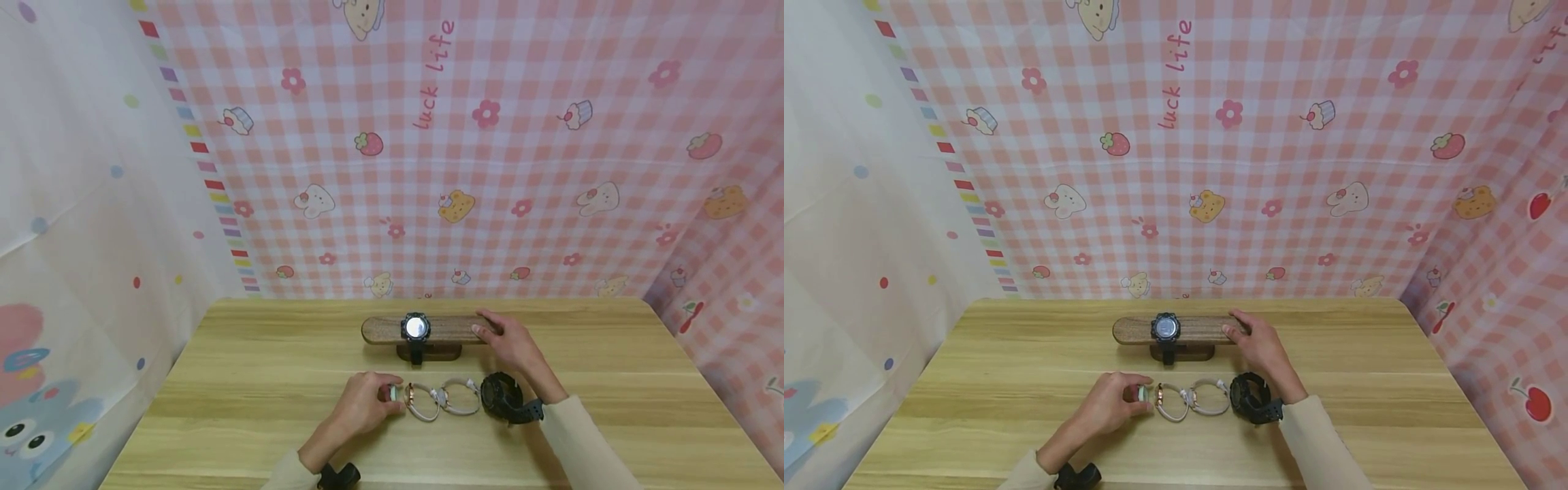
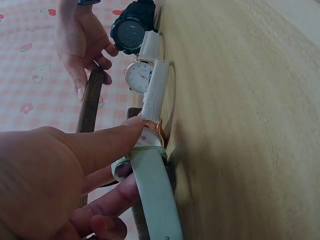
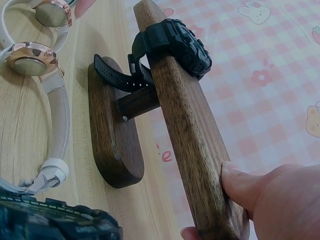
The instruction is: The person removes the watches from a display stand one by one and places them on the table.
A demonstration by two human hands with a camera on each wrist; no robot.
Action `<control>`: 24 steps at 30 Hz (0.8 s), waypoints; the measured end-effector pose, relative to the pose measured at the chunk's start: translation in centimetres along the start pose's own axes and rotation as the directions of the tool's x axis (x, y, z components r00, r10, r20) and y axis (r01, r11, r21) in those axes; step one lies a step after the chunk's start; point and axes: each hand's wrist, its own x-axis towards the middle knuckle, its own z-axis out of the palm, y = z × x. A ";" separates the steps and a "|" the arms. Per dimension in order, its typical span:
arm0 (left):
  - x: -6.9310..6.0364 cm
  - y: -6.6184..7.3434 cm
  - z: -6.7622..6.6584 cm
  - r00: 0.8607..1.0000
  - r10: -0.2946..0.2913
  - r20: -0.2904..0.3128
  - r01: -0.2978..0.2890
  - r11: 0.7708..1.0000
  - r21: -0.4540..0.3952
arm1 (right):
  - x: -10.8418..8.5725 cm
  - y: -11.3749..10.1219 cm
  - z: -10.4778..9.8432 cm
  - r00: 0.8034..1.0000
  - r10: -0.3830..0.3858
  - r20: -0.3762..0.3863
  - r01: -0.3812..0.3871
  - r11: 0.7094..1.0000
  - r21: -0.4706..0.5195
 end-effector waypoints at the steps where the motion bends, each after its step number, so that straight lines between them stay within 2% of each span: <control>1: 0.0 0.0 -0.1 1.000 0.001 -0.003 -0.001 1.000 -0.001 | 0.0 0.0 0.0 1.000 -0.002 0.000 0.002 1.000 -0.001; 9: 0.0 0.1 -0.9 0.999 0.001 -0.037 -0.002 1.000 -0.018 | 0.0 -0.2 0.0 1.000 0.005 -0.004 -0.005 1.000 -0.001; 18: 0.3 0.5 -1.6 0.996 0.025 -0.087 -0.028 0.999 -0.035 | -0.2 -0.2 -0.1 1.000 -0.003 -0.009 0.003 1.000 -0.001; 24: 0.8 0.8 -2.1 0.988 0.043 -0.147 -0.050 0.998 -0.046 | -0.2 -0.2 -0.1 1.000 0.000 -0.012 0.000 1.000 -0.011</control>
